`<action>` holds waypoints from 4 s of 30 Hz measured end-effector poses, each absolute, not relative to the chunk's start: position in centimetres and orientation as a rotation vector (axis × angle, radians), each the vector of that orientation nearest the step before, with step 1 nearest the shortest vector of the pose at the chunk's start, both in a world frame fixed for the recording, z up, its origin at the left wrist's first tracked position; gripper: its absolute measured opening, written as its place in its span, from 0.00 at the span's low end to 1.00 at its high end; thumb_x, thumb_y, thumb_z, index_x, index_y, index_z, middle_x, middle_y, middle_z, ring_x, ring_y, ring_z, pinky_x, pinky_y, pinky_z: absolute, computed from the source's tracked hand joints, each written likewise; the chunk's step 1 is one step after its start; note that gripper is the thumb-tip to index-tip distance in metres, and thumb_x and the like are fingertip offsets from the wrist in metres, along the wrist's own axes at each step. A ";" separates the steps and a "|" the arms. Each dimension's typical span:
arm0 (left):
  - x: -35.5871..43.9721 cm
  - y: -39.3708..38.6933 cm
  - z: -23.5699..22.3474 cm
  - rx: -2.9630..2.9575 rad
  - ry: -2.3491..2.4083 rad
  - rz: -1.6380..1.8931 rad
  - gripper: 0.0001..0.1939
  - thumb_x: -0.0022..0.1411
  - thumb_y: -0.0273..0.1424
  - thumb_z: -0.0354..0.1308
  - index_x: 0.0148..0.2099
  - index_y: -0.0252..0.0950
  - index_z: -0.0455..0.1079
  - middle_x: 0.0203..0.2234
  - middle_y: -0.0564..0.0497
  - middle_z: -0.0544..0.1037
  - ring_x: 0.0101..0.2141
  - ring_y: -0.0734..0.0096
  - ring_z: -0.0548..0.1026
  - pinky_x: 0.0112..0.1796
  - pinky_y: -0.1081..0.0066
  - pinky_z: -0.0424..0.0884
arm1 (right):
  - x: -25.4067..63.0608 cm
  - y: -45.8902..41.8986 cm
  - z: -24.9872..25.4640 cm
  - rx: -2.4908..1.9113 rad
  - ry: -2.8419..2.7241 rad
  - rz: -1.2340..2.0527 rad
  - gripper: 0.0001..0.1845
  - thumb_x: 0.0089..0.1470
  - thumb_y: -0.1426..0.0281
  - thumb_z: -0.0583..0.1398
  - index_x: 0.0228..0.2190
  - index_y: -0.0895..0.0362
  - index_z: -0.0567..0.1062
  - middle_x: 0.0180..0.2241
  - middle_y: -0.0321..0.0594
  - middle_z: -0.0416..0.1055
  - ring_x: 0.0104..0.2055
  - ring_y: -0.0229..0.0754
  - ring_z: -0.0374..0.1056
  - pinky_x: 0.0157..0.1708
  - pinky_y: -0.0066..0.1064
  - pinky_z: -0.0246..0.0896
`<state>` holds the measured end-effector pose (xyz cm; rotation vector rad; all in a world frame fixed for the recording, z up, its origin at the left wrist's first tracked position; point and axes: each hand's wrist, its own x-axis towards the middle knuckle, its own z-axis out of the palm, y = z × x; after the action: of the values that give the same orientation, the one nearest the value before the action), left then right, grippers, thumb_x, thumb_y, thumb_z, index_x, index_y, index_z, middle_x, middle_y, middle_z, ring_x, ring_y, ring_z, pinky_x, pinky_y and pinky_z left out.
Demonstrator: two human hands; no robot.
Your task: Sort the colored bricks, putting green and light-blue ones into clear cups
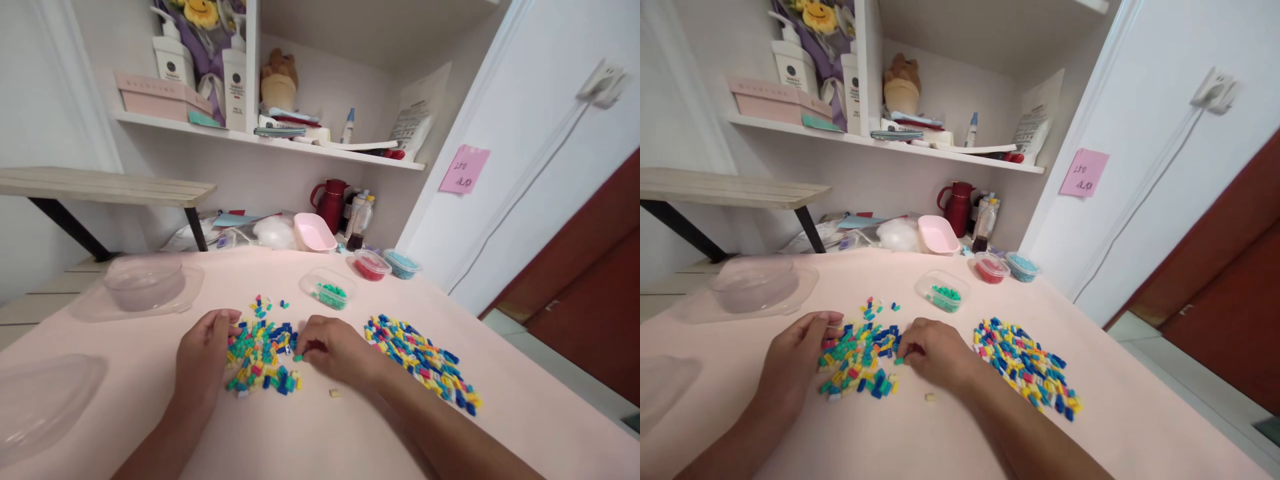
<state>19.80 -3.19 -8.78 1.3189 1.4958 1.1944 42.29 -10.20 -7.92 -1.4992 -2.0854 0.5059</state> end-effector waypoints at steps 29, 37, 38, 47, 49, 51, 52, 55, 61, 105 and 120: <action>19.7 -2.7 -9.1 1.320 1.506 1.195 0.19 0.54 0.47 0.53 0.37 0.41 0.76 0.27 0.52 0.81 0.34 0.60 0.79 0.32 0.66 0.70 | 50.2 -8.3 -6.6 -1.655 -1.319 0.139 0.21 0.58 0.59 0.57 0.47 0.57 0.78 0.23 0.35 0.71 0.21 0.37 0.63 0.24 0.29 0.61; 19.8 -2.7 -9.5 1.299 1.469 1.223 0.17 0.56 0.44 0.52 0.37 0.39 0.75 0.26 0.51 0.80 0.32 0.63 0.78 0.27 0.71 0.68 | 43.1 -11.5 -4.4 -1.291 -1.892 0.537 0.09 0.57 0.71 0.60 0.36 0.53 0.81 0.34 0.39 0.75 0.34 0.38 0.70 0.34 0.27 0.64; 19.8 -2.7 -9.5 1.301 1.462 1.223 0.17 0.56 0.44 0.52 0.37 0.40 0.75 0.26 0.51 0.80 0.32 0.63 0.78 0.27 0.71 0.68 | 42.5 -11.7 -4.6 -1.241 -1.959 0.568 0.09 0.57 0.72 0.61 0.37 0.53 0.81 0.36 0.39 0.75 0.35 0.37 0.69 0.36 0.27 0.65; 19.8 -2.7 -9.7 1.328 1.468 1.208 0.17 0.58 0.45 0.52 0.37 0.41 0.75 0.25 0.52 0.79 0.30 0.65 0.77 0.28 0.71 0.67 | 40.5 -11.5 -7.5 -1.295 -2.236 0.549 0.14 0.48 0.76 0.68 0.39 0.53 0.79 0.38 0.36 0.71 0.31 0.33 0.65 0.34 0.22 0.60; 19.8 -2.7 -9.6 1.319 1.475 1.202 0.16 0.58 0.45 0.52 0.37 0.41 0.75 0.25 0.52 0.79 0.31 0.64 0.77 0.28 0.71 0.67 | 40.7 -11.3 -7.4 -1.298 -2.244 0.540 0.11 0.48 0.77 0.67 0.36 0.54 0.79 0.36 0.35 0.72 0.31 0.33 0.66 0.33 0.22 0.60; 19.9 -2.8 -9.5 1.314 1.478 1.197 0.16 0.58 0.45 0.52 0.37 0.41 0.75 0.26 0.52 0.80 0.31 0.65 0.77 0.28 0.71 0.67 | 41.1 -11.3 -7.1 -1.316 -2.234 0.556 0.10 0.48 0.78 0.66 0.34 0.55 0.78 0.35 0.35 0.72 0.31 0.33 0.66 0.32 0.22 0.59; 19.9 -2.8 -9.5 1.314 1.480 1.194 0.16 0.58 0.45 0.52 0.37 0.42 0.75 0.26 0.52 0.80 0.31 0.65 0.77 0.28 0.71 0.67 | 41.3 -11.2 -7.0 -1.334 -2.217 0.575 0.10 0.48 0.78 0.66 0.34 0.55 0.79 0.34 0.35 0.73 0.30 0.33 0.66 0.31 0.22 0.59; 19.9 -2.9 -9.3 1.308 1.486 1.185 0.17 0.57 0.46 0.52 0.37 0.42 0.76 0.26 0.52 0.80 0.31 0.64 0.77 0.28 0.71 0.67 | 42.3 -11.2 -6.4 -1.406 -2.128 0.645 0.08 0.51 0.76 0.63 0.35 0.55 0.80 0.33 0.35 0.74 0.30 0.34 0.67 0.30 0.23 0.58; 19.9 -2.9 -9.0 1.304 1.494 1.183 0.16 0.56 0.45 0.52 0.36 0.41 0.76 0.26 0.52 0.80 0.33 0.63 0.78 0.30 0.70 0.68 | 44.5 -10.8 -5.7 -1.504 -1.994 0.745 0.06 0.53 0.74 0.62 0.33 0.57 0.80 0.30 0.35 0.74 0.29 0.35 0.65 0.29 0.23 0.57; 20.2 -3.2 -9.3 1.373 1.448 1.220 0.16 0.57 0.44 0.52 0.34 0.39 0.76 0.25 0.51 0.80 0.31 0.63 0.78 0.29 0.70 0.67 | 39.8 -11.3 -7.5 -1.447 -2.199 0.366 0.09 0.56 0.75 0.62 0.37 0.51 0.80 0.35 0.37 0.75 0.36 0.37 0.71 0.38 0.24 0.61; 20.1 -3.2 -9.0 1.363 1.477 1.184 0.17 0.56 0.45 0.52 0.35 0.41 0.76 0.25 0.52 0.79 0.32 0.63 0.78 0.29 0.70 0.68 | 41.3 -10.9 -6.8 -1.467 -2.098 0.591 0.07 0.49 0.77 0.64 0.31 0.54 0.80 0.33 0.35 0.73 0.32 0.35 0.67 0.32 0.24 0.60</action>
<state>20.08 -3.25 -9.01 1.3629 1.4775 1.1838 41.30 -10.93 -6.82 -1.4666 -2.0981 0.5907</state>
